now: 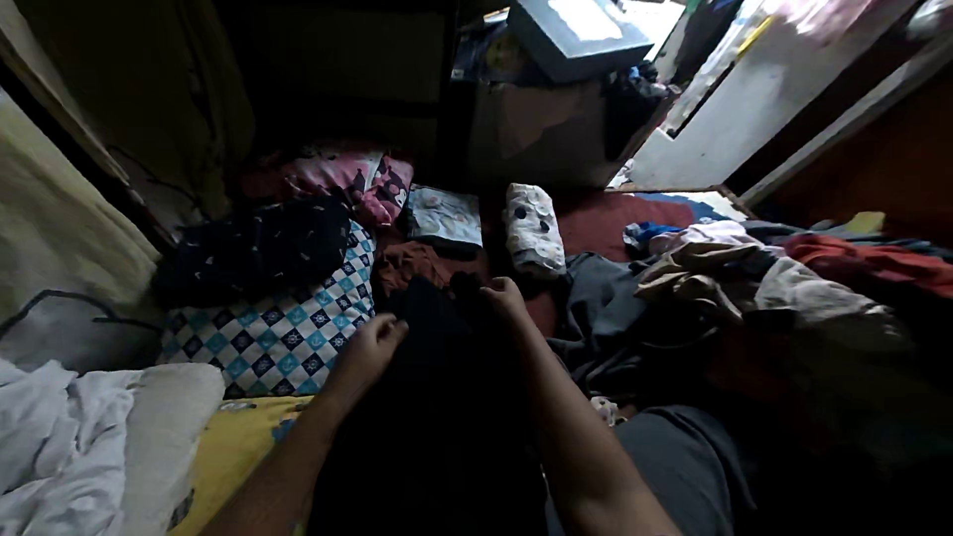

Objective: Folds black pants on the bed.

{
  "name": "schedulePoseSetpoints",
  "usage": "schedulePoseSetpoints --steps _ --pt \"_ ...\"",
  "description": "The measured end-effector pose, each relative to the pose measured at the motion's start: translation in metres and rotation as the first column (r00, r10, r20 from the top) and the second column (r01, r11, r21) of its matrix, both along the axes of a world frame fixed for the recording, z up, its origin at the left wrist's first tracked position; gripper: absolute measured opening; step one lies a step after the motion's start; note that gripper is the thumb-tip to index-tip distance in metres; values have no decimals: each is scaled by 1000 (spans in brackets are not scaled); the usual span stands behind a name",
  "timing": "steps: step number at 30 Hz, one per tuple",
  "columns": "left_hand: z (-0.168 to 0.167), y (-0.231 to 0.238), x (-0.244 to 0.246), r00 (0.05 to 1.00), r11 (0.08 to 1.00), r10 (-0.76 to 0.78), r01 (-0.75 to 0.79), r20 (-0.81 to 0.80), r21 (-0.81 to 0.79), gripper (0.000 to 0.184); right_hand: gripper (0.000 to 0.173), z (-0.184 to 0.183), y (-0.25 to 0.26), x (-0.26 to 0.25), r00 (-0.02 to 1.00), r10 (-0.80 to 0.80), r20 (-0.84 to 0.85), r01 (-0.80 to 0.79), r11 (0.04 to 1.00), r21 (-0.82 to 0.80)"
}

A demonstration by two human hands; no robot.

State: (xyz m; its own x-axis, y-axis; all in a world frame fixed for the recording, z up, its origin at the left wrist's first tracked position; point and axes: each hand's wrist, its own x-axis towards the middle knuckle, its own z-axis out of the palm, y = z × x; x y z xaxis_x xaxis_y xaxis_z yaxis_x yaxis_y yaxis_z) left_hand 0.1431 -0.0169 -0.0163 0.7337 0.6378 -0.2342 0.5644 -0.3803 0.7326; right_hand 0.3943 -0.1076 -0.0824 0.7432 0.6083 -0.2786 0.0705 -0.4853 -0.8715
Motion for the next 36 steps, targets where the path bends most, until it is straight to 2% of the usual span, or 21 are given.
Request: schedulePoseSetpoints --steps 1,3,5,7,9,12,17,21,24,26,28,32,34,36 --pt "-9 17 16 996 997 81 -82 -34 -11 54 53 -9 -9 3 999 -5 -37 6 999 35" --pt "-21 41 47 980 994 107 -112 -167 -16 67 50 -19 -22 7 995 15 -100 -7 996 84" --pt "-31 52 71 964 996 85 -89 -251 -4 61 45 -22 -34 8 991 15 -136 1 993 115" --pt "-31 51 81 976 995 97 -98 -196 4 40 40 -17 -42 10 988 -39 -148 58 990 126" --pt "-23 47 81 984 987 163 -161 -74 20 32 37 -17 -48 16 983 -108 -149 129 981 142" --pt "-20 49 69 955 956 292 -292 46 -23 31 35 -30 -50 24 964 -177 -197 210 964 162" --pt "-51 63 55 923 902 385 -381 -20 -201 36 50 -42 -50 12 937 -156 -314 167 986 8" --pt "-53 59 62 923 893 384 -376 -17 -245 50 50 -56 -55 10 925 -198 -325 246 962 116" --pt "-49 60 64 922 909 386 -372 40 -187 42 49 -57 -56 18 952 -125 -278 202 942 269" --pt "-46 60 64 914 911 403 -394 50 -125 41 45 -54 -53 23 957 -99 -273 182 936 300" --pt "-48 61 62 920 918 391 -390 5 -75 42 43 -50 -52 24 958 -125 -259 188 954 234" --pt "-57 60 55 924 919 382 -383 -33 -95 46 43 -54 -61 25 938 -264 -224 275 961 20" --pt "-61 60 54 934 932 357 -357 -20 -68 50 54 -63 -66 19 895 -314 -318 303 949 -85" --pt "-62 59 53 940 941 338 -339 -32 -16 46 65 -62 -74 9 810 -316 -495 312 946 -92"
